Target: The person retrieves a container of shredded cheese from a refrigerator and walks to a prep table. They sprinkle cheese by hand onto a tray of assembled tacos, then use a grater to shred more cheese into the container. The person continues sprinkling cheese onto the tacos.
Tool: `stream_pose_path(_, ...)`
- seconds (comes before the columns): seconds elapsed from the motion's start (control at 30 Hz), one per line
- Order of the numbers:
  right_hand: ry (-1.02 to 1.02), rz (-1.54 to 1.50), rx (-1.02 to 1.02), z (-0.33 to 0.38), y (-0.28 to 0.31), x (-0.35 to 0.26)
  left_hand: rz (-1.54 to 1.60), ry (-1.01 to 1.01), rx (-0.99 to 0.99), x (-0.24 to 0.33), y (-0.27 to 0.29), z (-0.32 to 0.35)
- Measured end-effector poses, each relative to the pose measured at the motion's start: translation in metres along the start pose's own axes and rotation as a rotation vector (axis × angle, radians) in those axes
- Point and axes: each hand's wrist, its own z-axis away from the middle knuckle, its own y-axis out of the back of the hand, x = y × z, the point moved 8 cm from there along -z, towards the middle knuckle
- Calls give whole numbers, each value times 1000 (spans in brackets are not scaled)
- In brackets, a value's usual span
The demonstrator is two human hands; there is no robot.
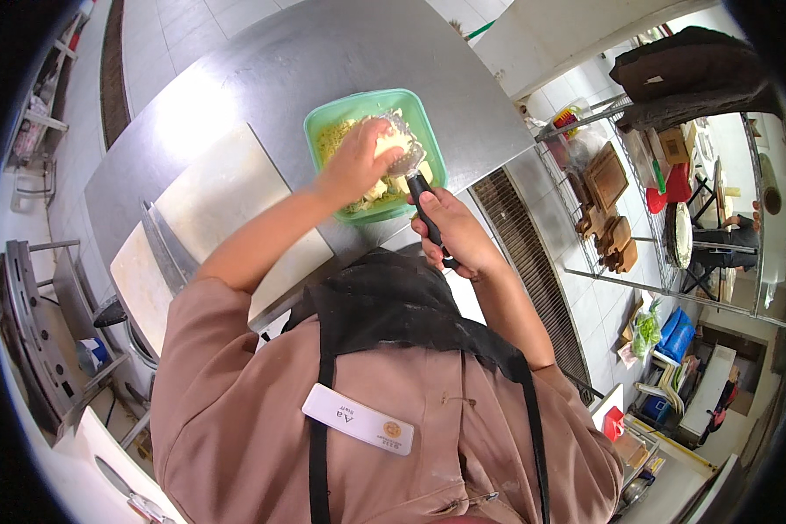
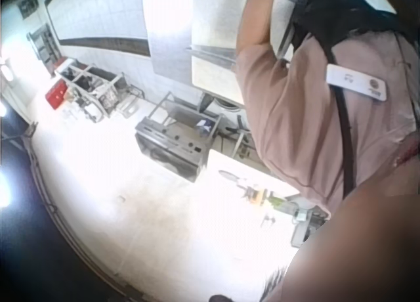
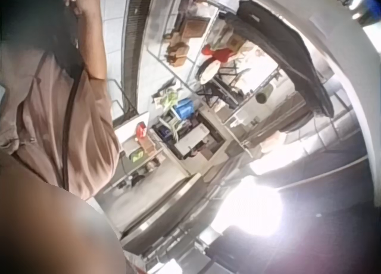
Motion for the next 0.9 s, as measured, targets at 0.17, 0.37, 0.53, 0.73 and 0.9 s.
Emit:
stream_pose_path(0.17,7,102,45,-5,-1,4,-9,-19,-24,-8,8,-2)
stream_pose_path(0.37,27,140,43,-7,0,9,-59,7,-174,-8,3,-8)
stream_pose_path(0.53,51,183,-32,-13,6,2,-196,-159,-306,-3,-7,-24)
stream_pose_path(0.73,84,175,-22,-16,16,-9,-103,117,-372,-10,-17,-38)
stream_pose_path(0.9,61,152,17,-18,25,-17,-115,44,-555,5,-34,-40)
